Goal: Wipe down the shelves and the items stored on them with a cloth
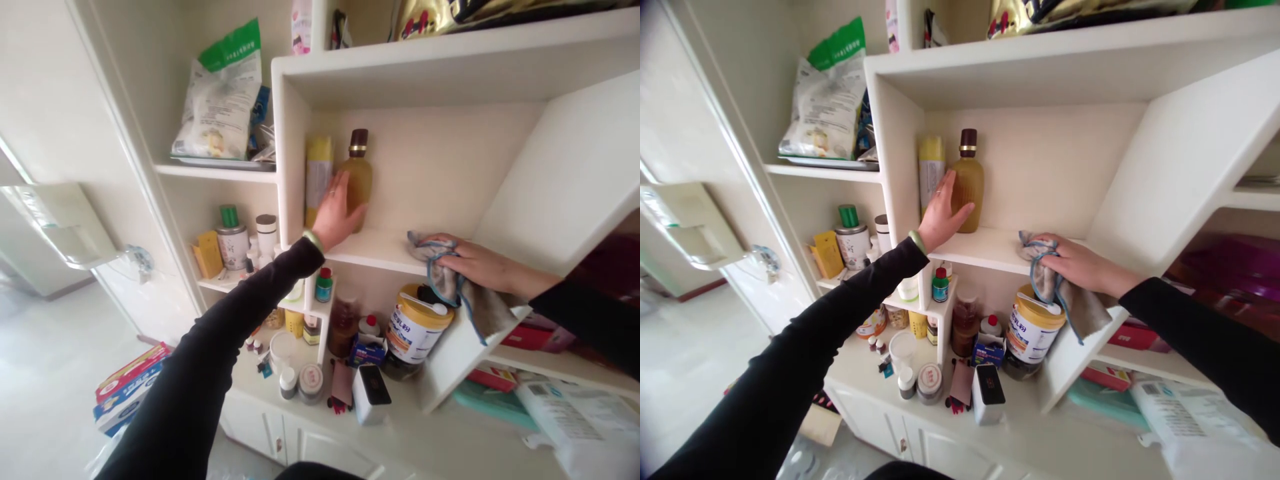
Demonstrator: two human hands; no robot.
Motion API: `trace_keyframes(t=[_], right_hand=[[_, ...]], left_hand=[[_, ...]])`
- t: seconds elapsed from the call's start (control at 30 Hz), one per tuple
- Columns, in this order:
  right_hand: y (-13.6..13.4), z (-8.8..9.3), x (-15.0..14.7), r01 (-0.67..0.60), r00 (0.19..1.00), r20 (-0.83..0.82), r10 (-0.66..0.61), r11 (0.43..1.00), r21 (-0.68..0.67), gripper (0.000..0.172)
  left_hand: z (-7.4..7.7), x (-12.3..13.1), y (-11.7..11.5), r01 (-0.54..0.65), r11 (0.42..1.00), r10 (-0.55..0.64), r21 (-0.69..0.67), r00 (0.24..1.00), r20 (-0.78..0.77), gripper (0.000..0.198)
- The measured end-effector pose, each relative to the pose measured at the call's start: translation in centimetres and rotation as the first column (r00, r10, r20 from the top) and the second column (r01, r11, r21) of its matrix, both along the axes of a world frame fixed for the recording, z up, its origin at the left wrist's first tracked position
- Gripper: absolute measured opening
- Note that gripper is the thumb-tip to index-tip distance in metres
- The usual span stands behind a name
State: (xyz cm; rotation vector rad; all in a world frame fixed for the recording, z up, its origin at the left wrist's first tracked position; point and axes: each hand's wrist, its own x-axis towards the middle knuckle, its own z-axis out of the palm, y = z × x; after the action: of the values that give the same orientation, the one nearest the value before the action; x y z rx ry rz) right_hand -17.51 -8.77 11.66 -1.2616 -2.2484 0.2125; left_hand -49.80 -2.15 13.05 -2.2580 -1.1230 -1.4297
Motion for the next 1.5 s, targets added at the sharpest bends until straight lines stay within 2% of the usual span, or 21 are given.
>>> trace_keyframes(t=[0.13,0.2,0.3,0.37,0.4,0.47,0.53,0.6,0.67,0.73,0.8,0.87,0.93,1.13,1.33,1.4,1.5], right_hand=[[1.9,0.2,-1.8,0.112,0.993,0.02,-0.115,0.988,0.103,0.04],[2.3,0.5,-3.6,0.077,0.996,0.039,-0.081,0.991,0.105,0.032],[2.6,0.8,-6.1,-0.043,0.998,0.039,0.041,0.998,0.047,0.022],[3.0,0.7,-7.4,-0.039,0.996,-0.083,0.041,0.999,0.02,0.023],[3.4,0.6,-8.0,0.003,0.981,-0.195,0.003,0.999,0.033,0.024],[4.6,1.1,-8.9,0.134,0.894,-0.442,-0.078,0.986,0.096,0.03],[6.3,2.5,-9.9,0.258,0.781,-0.617,-0.093,0.948,0.185,0.04],[8.1,4.9,-11.2,0.353,0.709,-0.704,-0.046,0.887,0.298,0.051],[9.6,7.9,-12.8,0.403,0.724,-0.69,0.0,0.812,0.423,0.058],[10.7,10.6,-14.6,0.361,0.822,-0.57,0.008,0.767,0.531,0.062],[11.3,12.5,-16.2,0.254,0.916,-0.401,0.001,0.773,0.581,0.065],[11.9,13.4,-17.5,0.184,0.956,-0.295,-0.002,0.785,0.592,0.068],[12.5,13.5,-18.3,0.176,0.966,-0.256,-0.022,0.782,0.598,0.069],[14.6,13.2,-19.3,0.21,0.963,-0.267,-0.043,0.743,0.636,0.062],[13.2,13.5,-18.4,0.182,0.964,-0.263,-0.029,0.794,0.58,0.059],[12.4,13.6,-17.6,0.137,0.965,-0.262,0.024,0.804,0.579,0.056],[11.3,13.8,-16.4,0.097,0.962,-0.262,0.072,0.81,0.578,0.053]], left_hand=[[1.4,0.7,0.9,0.007,0.991,-0.014,0.135,0.999,0.052,0.071],[1.7,0.7,1.3,-0.002,0.988,-0.008,0.158,0.998,0.059,0.069],[1.6,0.6,2.0,-0.021,0.99,0.01,0.136,0.997,0.082,0.071],[1.4,0.6,2.4,-0.035,0.992,0.024,0.125,0.996,0.085,0.073],[1.3,0.5,2.6,-0.041,0.992,0.032,0.122,0.996,0.08,0.073],[1.1,0.5,2.9,-0.054,0.992,0.046,0.117,0.996,0.071,0.075],[0.9,0.5,3.1,-0.062,0.991,0.054,0.118,0.996,0.068,0.077],[0.7,0.6,3.1,-0.068,0.99,0.06,0.122,0.996,0.073,0.077],[0.7,0.8,3.0,-0.084,0.989,0.074,0.124,0.994,0.082,0.078],[0.7,0.9,2.8,-0.107,0.986,0.097,0.125,0.992,0.086,0.079],[0.8,1.0,2.6,-0.133,0.984,0.124,0.12,0.989,0.079,0.076],[1.0,1.0,2.4,-0.157,0.982,0.152,0.106,0.987,0.057,0.069],[1.0,1.0,2.3,-0.165,0.981,0.162,0.101,0.986,0.043,0.066],[0.8,0.9,2.8,-0.115,0.987,0.103,0.112,0.989,0.104,0.072],[0.9,0.9,2.2,-0.11,0.993,0.104,0.047,0.987,0.122,0.076],[0.9,1.0,1.8,-0.076,0.997,0.074,0.009,0.988,0.134,0.086],[0.9,1.1,1.4,0.05,0.994,-0.033,-0.096,0.984,0.172,0.11]])
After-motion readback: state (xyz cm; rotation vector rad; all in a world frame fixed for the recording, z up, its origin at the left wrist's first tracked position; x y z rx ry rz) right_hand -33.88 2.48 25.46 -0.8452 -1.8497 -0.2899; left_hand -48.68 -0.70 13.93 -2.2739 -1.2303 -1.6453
